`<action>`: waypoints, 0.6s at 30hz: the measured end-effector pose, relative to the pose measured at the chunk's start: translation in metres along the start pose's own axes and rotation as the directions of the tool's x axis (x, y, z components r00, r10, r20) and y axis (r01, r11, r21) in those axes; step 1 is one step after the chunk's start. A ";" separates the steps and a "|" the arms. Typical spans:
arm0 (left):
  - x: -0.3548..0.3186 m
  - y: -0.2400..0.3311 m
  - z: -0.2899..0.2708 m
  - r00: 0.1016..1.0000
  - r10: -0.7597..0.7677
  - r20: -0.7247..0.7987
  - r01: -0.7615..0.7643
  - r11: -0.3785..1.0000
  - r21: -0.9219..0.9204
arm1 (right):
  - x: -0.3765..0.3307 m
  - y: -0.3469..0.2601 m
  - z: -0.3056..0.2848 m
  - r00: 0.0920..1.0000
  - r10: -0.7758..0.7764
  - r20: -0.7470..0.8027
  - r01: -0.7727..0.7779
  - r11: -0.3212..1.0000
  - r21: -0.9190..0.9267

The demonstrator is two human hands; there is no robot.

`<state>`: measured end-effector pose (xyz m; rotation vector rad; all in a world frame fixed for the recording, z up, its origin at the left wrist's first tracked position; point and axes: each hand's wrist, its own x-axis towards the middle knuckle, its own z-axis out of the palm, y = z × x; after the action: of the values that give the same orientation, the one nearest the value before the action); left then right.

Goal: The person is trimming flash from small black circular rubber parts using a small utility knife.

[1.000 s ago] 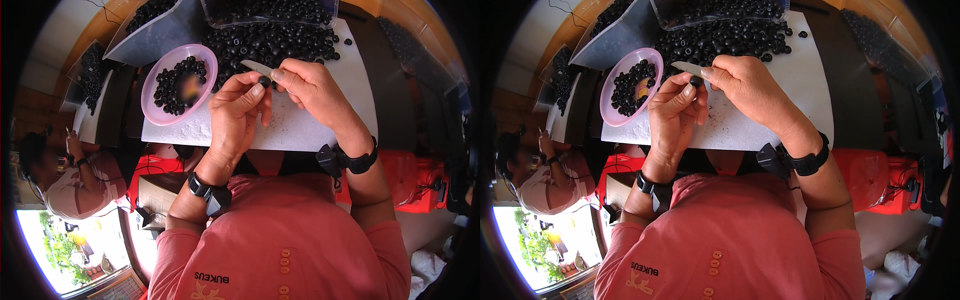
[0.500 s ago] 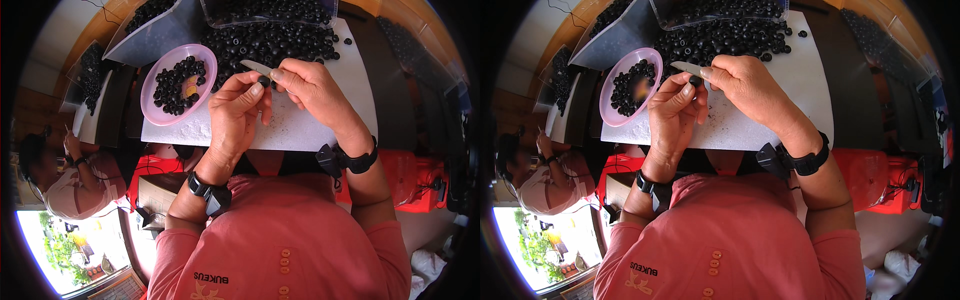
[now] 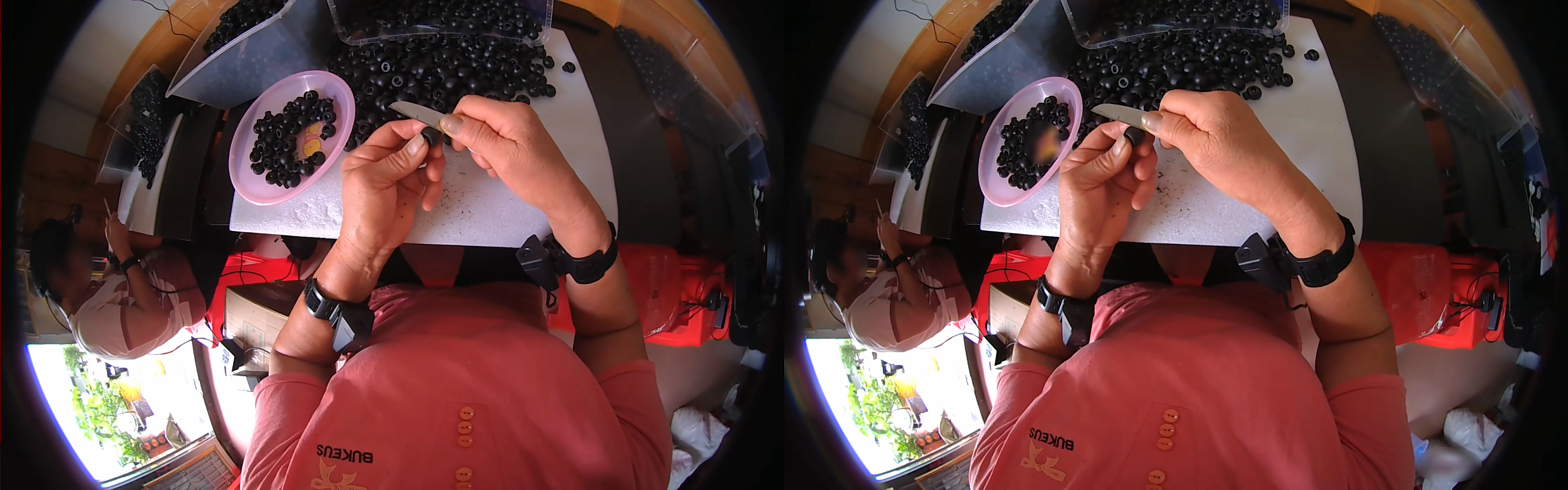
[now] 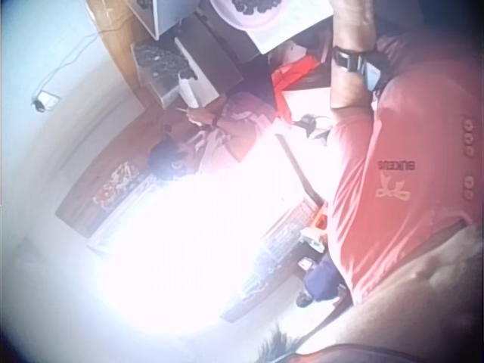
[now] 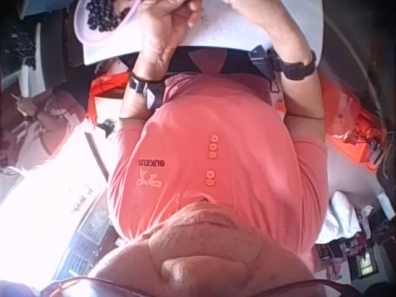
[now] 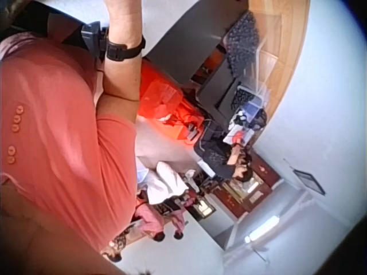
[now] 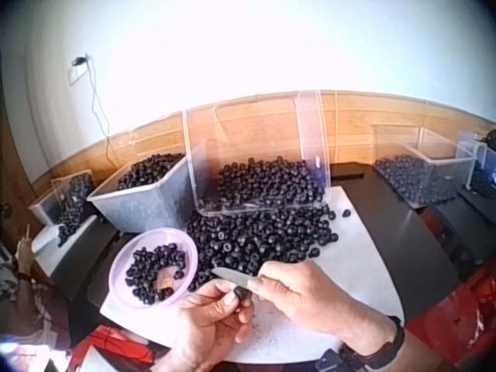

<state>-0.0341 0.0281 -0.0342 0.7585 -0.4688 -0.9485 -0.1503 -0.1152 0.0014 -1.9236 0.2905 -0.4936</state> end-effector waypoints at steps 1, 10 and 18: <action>0.000 0.000 0.000 1.000 -0.003 0.003 0.003 1.000 0.003 | 0.000 0.000 0.000 1.000 0.002 0.002 -0.002 1.000 -0.002; 0.003 0.000 -0.010 0.994 -0.082 0.074 0.085 0.996 -0.038 | 0.000 -0.001 0.000 1.000 -0.014 0.017 0.014 0.998 -0.054; 0.007 0.002 -0.023 0.970 -0.157 0.188 0.179 0.978 -0.104 | 0.000 -0.003 0.000 0.992 -0.080 0.099 0.084 0.996 -0.040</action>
<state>-0.0144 0.0317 -0.0470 0.6127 -0.5046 -1.1999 -0.1508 -0.1139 0.0044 -2.0021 0.1607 -0.4488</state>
